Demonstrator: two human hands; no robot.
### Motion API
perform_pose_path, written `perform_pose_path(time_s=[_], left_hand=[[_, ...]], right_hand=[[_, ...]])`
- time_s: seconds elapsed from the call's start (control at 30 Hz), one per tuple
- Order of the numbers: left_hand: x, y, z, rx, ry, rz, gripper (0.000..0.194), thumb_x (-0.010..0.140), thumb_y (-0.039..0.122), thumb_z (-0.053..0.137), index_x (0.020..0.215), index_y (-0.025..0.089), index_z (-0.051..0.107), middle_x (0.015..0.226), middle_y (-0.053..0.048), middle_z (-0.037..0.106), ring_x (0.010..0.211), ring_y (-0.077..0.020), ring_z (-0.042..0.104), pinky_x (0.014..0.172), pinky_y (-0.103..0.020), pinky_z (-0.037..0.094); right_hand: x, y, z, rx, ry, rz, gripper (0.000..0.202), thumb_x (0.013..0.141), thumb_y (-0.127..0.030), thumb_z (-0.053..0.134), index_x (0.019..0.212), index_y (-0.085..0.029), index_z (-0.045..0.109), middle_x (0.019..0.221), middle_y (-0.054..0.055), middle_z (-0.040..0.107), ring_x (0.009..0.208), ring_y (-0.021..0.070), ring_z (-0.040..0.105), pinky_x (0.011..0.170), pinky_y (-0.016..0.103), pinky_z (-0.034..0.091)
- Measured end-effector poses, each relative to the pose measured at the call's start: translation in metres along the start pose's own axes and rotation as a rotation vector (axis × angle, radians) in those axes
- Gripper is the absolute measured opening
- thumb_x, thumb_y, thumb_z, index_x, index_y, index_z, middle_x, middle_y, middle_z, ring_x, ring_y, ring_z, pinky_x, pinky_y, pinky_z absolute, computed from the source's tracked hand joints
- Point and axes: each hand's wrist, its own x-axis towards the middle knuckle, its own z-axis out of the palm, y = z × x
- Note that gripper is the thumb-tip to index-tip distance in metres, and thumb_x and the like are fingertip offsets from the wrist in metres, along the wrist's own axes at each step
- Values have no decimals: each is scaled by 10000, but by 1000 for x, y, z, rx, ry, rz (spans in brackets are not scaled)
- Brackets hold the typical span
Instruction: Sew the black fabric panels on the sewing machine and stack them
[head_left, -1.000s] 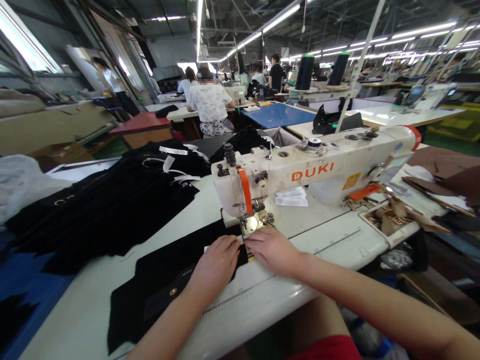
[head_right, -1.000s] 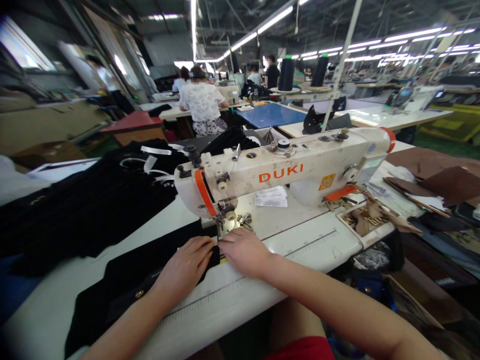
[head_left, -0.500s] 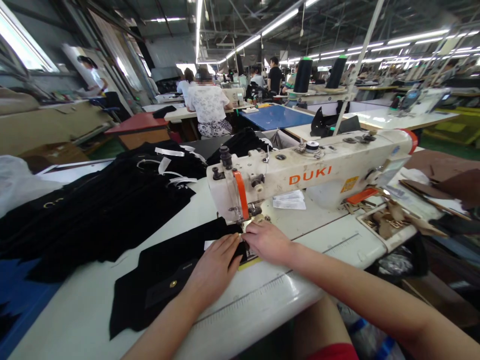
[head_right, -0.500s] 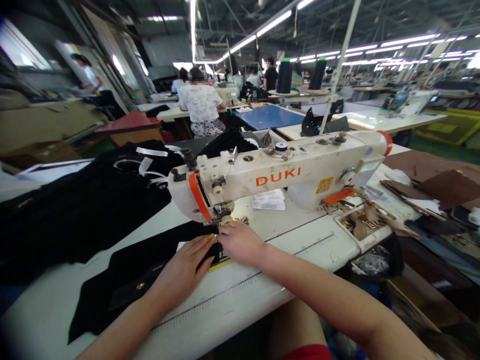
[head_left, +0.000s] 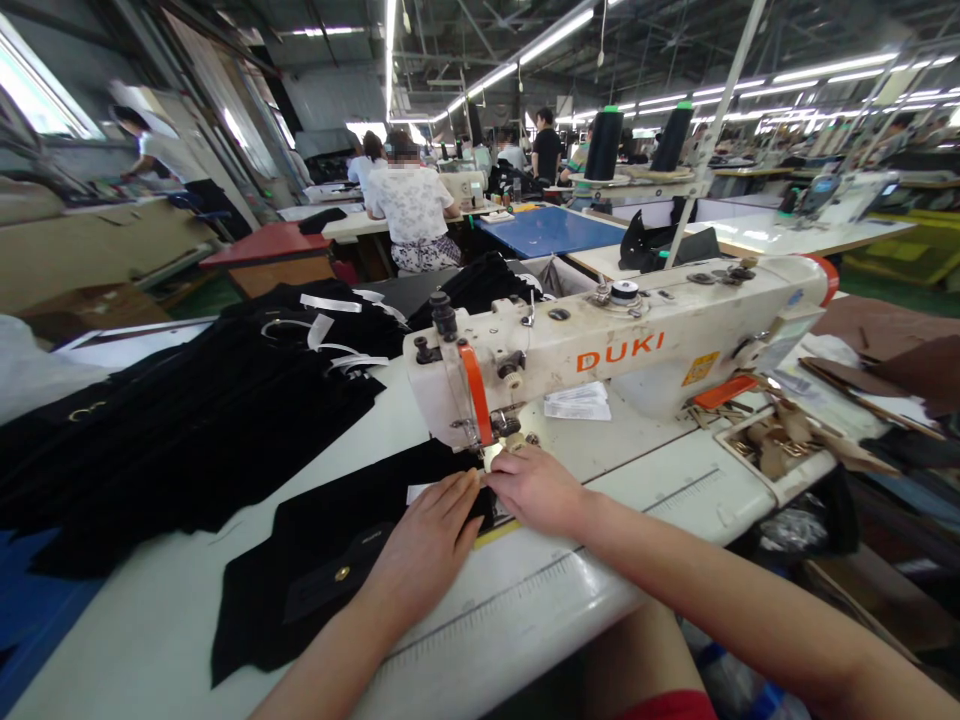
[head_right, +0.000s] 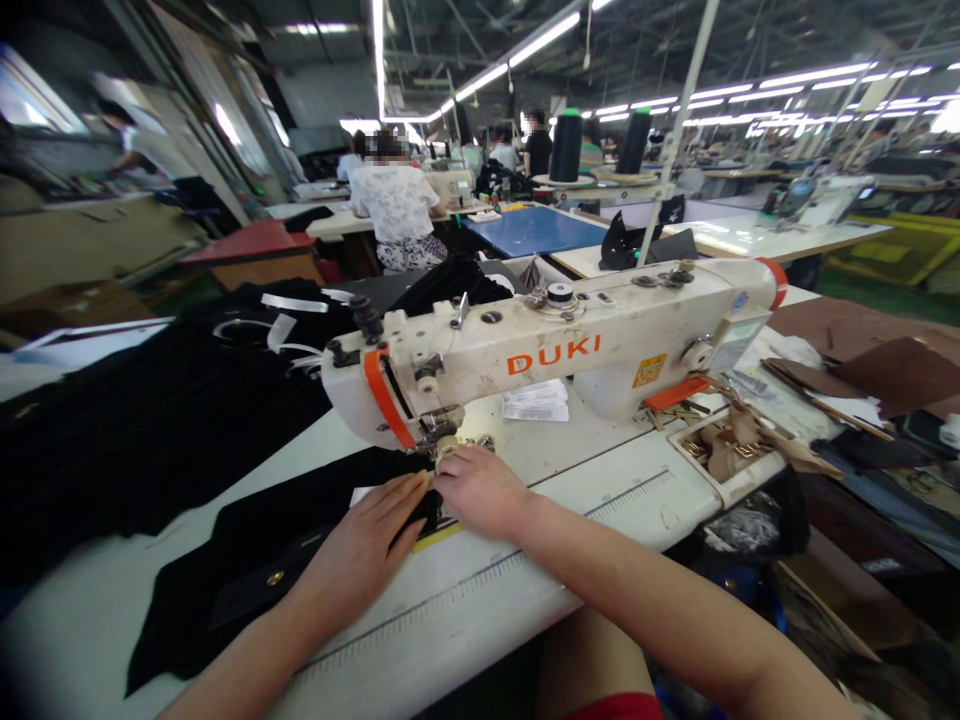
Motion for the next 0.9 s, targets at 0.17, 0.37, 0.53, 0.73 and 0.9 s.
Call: perform_pose_path(time_s=[0.17, 0.37, 0.53, 0.73, 0.9], left_hand=[[5, 0, -2, 9, -20, 0, 419, 945, 302, 417, 1280, 104, 573, 1306, -140, 610, 1211, -252, 560, 1016, -433, 482], [11, -6, 5, -15, 3, -8, 405, 938, 301, 439, 1280, 134, 579, 1315, -126, 607, 1225, -250, 550, 1031, -434, 468], [13, -7, 5, -24, 13, -6, 408, 944, 294, 424, 1282, 126, 577, 1324, -132, 598, 1228, -250, 547, 1037, -436, 461], [14, -4, 3, -3, 5, -22, 413, 948, 306, 410, 1272, 114, 580, 1310, -135, 609, 1225, -256, 548, 1028, -440, 467], [14, -2, 2, -15, 14, -25, 399, 946, 290, 415, 1259, 111, 587, 1295, -141, 618, 1213, -256, 556, 1023, -436, 471]], right_hand=[[2, 1, 0, -23, -14, 32, 170, 911, -150, 499, 918, -141, 669, 872, 76, 635, 841, 198, 540, 798, 330, 409], [5, 2, -2, -28, -22, 80, 194, 936, -169, 466, 907, -135, 655, 892, 88, 640, 884, 212, 536, 793, 340, 396], [6, 3, 0, -49, -10, 91, 218, 948, -177, 443, 905, -132, 652, 903, 84, 646, 894, 220, 533, 794, 349, 397], [5, 4, 2, -31, 3, 95, 199, 943, -178, 470, 916, -133, 662, 898, 91, 646, 901, 221, 531, 800, 354, 399], [3, 2, 0, -16, 14, 79, 204, 935, -152, 476, 921, -130, 678, 894, 86, 650, 893, 216, 529, 796, 342, 403]])
